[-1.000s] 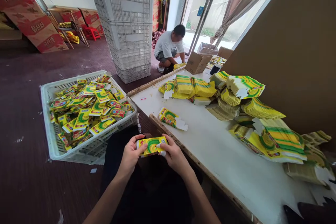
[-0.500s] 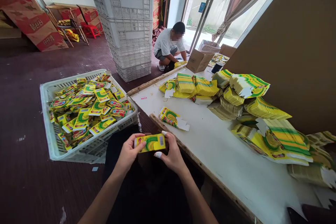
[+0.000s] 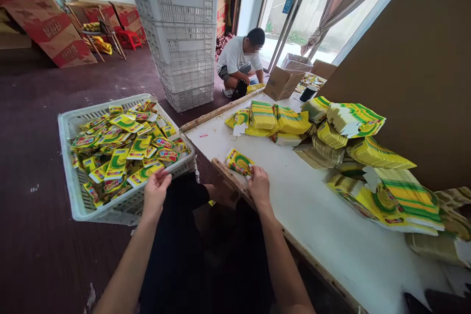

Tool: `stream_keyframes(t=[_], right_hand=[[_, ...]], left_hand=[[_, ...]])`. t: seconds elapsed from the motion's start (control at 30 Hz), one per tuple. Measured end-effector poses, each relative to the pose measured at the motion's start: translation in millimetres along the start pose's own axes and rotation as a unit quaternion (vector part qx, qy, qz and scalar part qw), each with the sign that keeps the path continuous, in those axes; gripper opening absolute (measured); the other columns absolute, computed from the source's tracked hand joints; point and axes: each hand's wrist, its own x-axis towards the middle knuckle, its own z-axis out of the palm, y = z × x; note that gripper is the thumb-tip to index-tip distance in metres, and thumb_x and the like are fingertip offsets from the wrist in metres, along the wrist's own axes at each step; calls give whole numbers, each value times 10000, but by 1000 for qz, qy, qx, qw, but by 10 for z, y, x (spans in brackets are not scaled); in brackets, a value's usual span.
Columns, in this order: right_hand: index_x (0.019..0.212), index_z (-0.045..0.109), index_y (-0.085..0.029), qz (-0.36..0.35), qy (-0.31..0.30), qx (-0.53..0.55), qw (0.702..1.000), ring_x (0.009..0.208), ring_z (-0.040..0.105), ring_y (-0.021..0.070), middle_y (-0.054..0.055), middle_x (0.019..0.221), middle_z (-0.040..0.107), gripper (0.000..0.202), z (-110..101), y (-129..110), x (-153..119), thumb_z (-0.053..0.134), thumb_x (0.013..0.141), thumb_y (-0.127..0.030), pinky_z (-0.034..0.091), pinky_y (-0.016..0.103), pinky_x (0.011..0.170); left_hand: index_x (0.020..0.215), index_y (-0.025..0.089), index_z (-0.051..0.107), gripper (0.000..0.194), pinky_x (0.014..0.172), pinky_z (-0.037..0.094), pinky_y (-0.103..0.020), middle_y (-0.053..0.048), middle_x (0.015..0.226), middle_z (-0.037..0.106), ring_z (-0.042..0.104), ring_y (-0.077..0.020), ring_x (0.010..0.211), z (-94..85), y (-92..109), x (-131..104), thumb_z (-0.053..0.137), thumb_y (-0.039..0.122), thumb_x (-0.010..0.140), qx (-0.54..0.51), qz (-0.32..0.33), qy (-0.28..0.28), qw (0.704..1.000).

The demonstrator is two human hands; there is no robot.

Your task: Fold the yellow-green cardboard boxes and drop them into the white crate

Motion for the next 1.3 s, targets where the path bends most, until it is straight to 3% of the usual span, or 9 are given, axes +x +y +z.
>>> stream_keyframes(t=[0.2,0.43,0.53,0.67,0.77,0.83,0.93,1.13,1.3], right_hand=[[1082,587,-168,-8,7,8,1000,938,574,261,115,1002,642,469,23,-48,-3,462,656,-16,464,416,888],[1115,483,-182,4,51,64,997,846,585,240,60,881,600,504,-97,-169,-26,460,634,-30,492,406,805],[1156,410,-210,-3,37,170,985,748,583,190,5,830,574,528,-190,-365,-216,472,657,-47,503,337,711],[1127,425,-258,-40,-129,384,913,677,558,137,-29,824,562,477,-254,-762,-628,579,699,-114,474,260,618],[1117,449,-275,-9,-260,503,825,662,536,122,-42,802,545,498,-241,-978,-873,683,687,-186,444,241,591],[1105,470,-274,32,-306,555,773,656,517,112,-48,797,538,530,-217,-1036,-947,749,656,-235,429,240,605],[1044,515,-259,76,-337,581,737,665,509,109,-54,772,537,551,-180,-1033,-940,824,589,-281,415,246,634],[869,575,-232,111,-251,568,776,634,506,111,-56,695,554,392,-216,-981,-799,822,585,-341,428,243,628],[657,543,-209,74,-187,504,840,558,485,110,-47,609,551,237,-270,-873,-787,713,700,-369,434,237,554]], left_hand=[[839,158,658,593,672,533,-334,-52,797,693,653,-189,702,138,-162,-554,805,554,423,18,-83,-140,987],[828,165,669,560,743,549,-358,-38,750,691,662,-187,705,273,-125,-750,822,557,457,8,-98,-240,966],[922,181,668,598,764,544,-353,-65,858,706,670,-210,812,336,-103,-824,834,545,479,-52,-76,-281,955],[998,202,654,663,799,539,-346,-96,1026,688,652,-245,942,494,20,-982,808,610,499,-203,-16,-291,935],[934,206,646,585,711,543,-315,-52,865,671,644,-202,787,595,160,-1086,747,650,566,-286,-35,-229,930],[859,210,632,515,624,519,-260,-1,728,615,595,-148,666,628,223,-1118,759,620,573,-311,-55,-175,932],[766,200,605,484,563,466,-194,43,634,542,514,-92,582,624,230,-1119,812,570,532,-286,-52,-109,951],[938,199,637,626,612,494,-257,4,771,609,568,-140,667,549,169,-1119,690,717,590,-206,-30,-172,963],[749,191,666,462,650,513,-302,-8,703,673,597,-173,644,489,220,-1076,719,627,604,-90,-7,-158,983]])
